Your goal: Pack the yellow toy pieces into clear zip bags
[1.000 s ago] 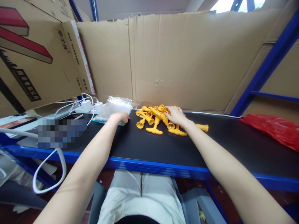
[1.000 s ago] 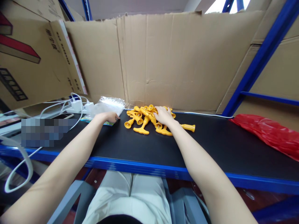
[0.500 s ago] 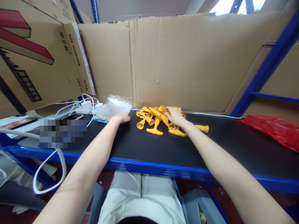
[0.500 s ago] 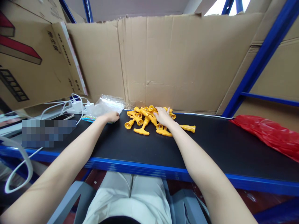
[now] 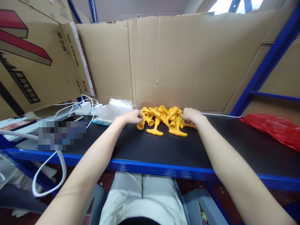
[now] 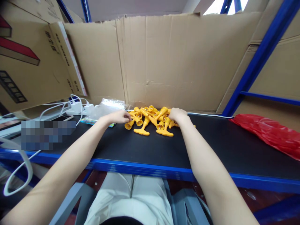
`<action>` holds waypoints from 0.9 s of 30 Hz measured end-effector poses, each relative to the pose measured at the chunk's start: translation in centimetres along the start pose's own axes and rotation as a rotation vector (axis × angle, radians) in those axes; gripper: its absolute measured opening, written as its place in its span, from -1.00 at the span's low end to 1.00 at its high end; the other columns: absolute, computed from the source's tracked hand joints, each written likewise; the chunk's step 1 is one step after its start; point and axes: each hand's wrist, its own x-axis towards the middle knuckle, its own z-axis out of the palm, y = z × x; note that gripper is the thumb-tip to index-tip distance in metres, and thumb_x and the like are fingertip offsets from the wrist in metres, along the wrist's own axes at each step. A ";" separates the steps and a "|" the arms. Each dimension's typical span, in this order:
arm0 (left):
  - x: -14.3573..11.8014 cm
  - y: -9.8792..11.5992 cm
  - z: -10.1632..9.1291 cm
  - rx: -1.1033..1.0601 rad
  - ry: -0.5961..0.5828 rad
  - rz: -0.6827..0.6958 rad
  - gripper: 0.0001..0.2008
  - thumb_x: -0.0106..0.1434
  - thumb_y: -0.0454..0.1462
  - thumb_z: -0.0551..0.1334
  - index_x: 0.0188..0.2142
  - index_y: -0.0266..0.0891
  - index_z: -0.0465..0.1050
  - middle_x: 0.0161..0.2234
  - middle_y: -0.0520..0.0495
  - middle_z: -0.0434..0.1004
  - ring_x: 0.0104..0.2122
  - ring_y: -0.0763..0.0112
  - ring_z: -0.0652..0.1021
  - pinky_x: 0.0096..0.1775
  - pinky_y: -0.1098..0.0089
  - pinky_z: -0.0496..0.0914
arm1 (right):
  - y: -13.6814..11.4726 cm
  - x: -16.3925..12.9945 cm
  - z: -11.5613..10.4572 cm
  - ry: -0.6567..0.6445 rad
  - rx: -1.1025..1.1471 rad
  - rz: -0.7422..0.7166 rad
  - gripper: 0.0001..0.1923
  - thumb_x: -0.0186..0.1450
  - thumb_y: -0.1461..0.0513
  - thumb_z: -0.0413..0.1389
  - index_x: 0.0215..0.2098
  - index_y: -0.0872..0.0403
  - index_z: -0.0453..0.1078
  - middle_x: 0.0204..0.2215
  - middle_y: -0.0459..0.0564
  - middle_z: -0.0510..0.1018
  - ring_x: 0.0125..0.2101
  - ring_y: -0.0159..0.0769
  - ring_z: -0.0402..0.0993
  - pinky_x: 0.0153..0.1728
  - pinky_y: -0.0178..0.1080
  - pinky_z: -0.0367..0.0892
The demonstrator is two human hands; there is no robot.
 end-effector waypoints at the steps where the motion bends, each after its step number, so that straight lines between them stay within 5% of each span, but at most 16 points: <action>1: -0.1 0.3 0.0 0.000 -0.023 0.003 -0.68 0.00 -0.26 0.06 -0.29 -0.25 0.50 -0.36 -0.01 0.54 -0.39 0.41 0.49 -0.37 0.50 0.29 | 0.3 0.3 0.3 -0.109 -0.010 0.030 -0.76 0.16 0.24 0.01 -0.35 0.23 0.44 -0.56 0.13 0.51 -0.52 -0.18 0.48 -0.44 -0.21 0.34; 6: -0.3 1.0 0.2 0.015 -0.122 0.016 -0.59 0.04 -0.10 0.12 -0.13 -0.19 0.44 -0.25 -0.02 0.52 -0.34 0.40 0.48 -0.33 0.50 0.27 | 1.0 1.9 2.0 -0.354 -0.046 0.038 -0.76 0.15 0.23 0.00 -0.38 0.25 0.43 -0.65 0.11 0.48 -0.61 -0.18 0.45 -0.52 -0.17 0.34; 15: 0.7 1.8 2.8 -0.017 0.038 0.097 -0.53 0.17 0.00 0.03 -0.10 -0.26 0.39 -0.25 -0.12 0.49 -0.30 0.35 0.47 -0.29 0.44 0.28 | 1.5 3.1 2.8 -0.292 -0.016 0.003 -0.84 0.03 0.37 0.06 -0.41 0.26 0.43 -0.62 0.08 0.47 -0.56 -0.22 0.46 -0.52 -0.26 0.34; 22: 1.9 1.0 4.9 -0.068 0.126 0.185 -0.52 0.23 0.02 -0.07 -0.07 -0.25 0.32 -0.11 -0.14 0.44 -0.15 0.31 0.44 -0.14 0.39 0.29 | 2.3 3.9 3.4 -0.238 0.152 0.074 -0.73 0.13 0.28 -0.02 -0.29 0.30 0.41 -0.61 0.11 0.46 -0.60 -0.20 0.45 -0.56 -0.24 0.34; 27: 1.5 1.4 4.5 -0.076 0.128 0.209 -0.54 0.26 0.00 -0.13 -0.11 -0.21 0.34 -0.17 -0.08 0.47 -0.20 0.34 0.47 -0.16 0.39 0.30 | 2.7 3.7 3.0 -0.059 0.021 0.063 -0.69 0.10 0.16 0.05 -0.28 0.21 0.43 -0.40 0.20 0.52 -0.36 -0.12 0.49 -0.39 -0.20 0.34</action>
